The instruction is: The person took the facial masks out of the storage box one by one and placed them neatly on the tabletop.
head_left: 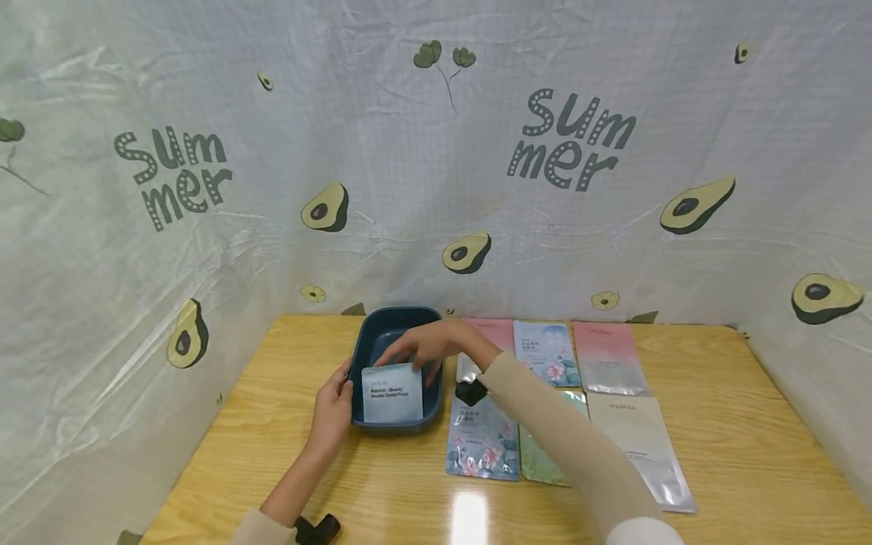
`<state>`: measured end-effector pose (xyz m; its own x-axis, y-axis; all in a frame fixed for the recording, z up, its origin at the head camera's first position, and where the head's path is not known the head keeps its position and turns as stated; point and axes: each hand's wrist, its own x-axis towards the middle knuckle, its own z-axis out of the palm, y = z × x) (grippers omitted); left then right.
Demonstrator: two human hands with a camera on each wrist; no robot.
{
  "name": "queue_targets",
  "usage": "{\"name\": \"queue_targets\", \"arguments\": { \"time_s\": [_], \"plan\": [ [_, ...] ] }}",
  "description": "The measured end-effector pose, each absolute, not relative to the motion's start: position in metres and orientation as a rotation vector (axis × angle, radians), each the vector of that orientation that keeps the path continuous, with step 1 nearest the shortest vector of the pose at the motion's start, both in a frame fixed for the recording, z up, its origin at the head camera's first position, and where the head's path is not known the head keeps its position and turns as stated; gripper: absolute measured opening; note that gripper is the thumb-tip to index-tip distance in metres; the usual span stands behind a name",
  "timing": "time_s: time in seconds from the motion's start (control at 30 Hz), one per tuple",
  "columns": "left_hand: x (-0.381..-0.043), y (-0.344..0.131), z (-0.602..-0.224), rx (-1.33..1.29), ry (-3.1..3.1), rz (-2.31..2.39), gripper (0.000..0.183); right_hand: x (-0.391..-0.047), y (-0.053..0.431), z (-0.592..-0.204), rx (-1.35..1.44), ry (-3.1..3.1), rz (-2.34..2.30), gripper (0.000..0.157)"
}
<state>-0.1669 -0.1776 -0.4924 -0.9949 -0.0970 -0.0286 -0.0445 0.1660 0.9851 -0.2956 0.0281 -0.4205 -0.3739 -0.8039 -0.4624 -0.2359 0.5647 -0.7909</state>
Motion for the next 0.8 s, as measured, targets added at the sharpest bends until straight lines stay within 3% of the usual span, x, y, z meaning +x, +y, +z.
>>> {"name": "queue_targets", "arguments": {
  "time_s": [0.1,0.3,0.53,0.8],
  "plan": [
    [-0.167,-0.178,-0.491,0.146,-2.370,-1.984,0.050,-0.288,0.032,-0.418,-0.894,1.916,-0.817,0.069],
    [-0.167,-0.177,-0.491,0.160,-2.378,-1.974,0.049,-0.277,0.042,-0.428,-0.832,1.980,-1.009,0.047],
    [-0.166,-0.177,-0.491,0.181,-2.386,-1.963,0.049,-0.266,0.054,-0.444,-0.808,1.828,-1.195,0.050],
    [-0.169,-0.185,-0.489,0.221,-2.290,-2.124,0.050,-0.256,0.048,-0.452,-0.756,1.913,-1.406,0.011]
  ]
}}
